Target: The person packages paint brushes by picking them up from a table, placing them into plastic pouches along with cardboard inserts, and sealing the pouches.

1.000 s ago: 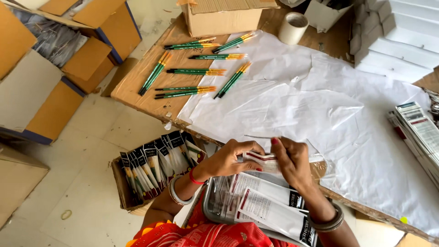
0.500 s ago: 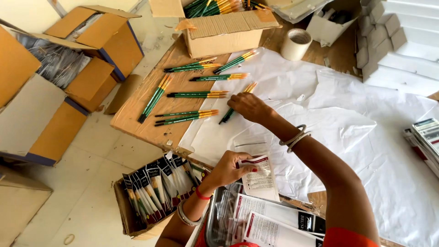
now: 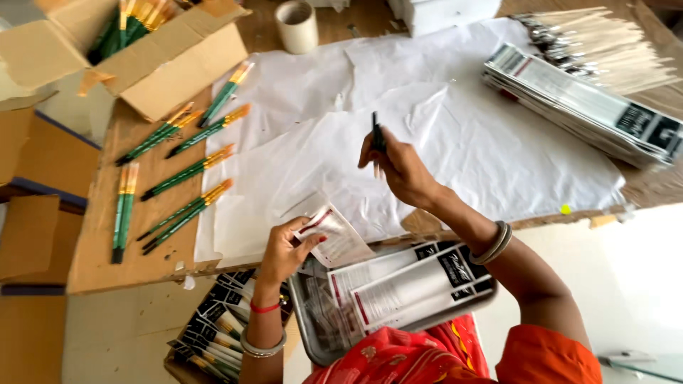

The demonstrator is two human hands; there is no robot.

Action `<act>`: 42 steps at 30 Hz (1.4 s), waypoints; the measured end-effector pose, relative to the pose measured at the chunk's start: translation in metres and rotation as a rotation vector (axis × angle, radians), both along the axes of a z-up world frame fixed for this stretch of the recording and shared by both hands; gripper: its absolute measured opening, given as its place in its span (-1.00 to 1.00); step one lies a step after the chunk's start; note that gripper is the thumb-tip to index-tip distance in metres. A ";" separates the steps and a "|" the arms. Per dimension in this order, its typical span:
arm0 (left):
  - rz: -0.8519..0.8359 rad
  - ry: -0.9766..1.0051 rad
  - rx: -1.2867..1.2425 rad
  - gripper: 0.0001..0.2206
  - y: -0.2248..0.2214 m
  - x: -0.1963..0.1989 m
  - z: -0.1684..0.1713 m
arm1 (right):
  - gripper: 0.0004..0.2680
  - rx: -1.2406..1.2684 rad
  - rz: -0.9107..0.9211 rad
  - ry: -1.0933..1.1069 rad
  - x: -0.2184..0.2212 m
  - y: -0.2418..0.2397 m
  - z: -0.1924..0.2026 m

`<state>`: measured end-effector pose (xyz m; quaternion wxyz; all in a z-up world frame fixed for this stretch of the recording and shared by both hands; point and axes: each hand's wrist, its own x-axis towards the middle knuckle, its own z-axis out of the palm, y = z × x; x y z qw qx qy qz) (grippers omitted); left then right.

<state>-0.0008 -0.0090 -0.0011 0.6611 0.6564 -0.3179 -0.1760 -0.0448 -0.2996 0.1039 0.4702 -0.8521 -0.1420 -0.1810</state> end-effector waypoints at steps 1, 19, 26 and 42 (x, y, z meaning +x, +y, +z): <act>-0.025 0.014 -0.006 -0.82 -0.008 -0.008 0.014 | -0.90 -0.006 -0.025 0.014 -0.019 -0.007 0.002; -0.022 -0.735 0.321 -0.66 -0.086 -0.106 0.129 | -0.85 0.352 0.264 0.203 -0.147 0.000 0.087; 0.025 -0.729 0.284 -0.86 -0.076 -0.109 0.136 | -0.74 0.060 -0.057 -0.279 -0.158 0.016 0.098; 0.001 -0.707 0.363 -0.85 -0.076 -0.093 0.135 | -0.68 -0.459 -0.198 -0.318 -0.161 0.018 0.048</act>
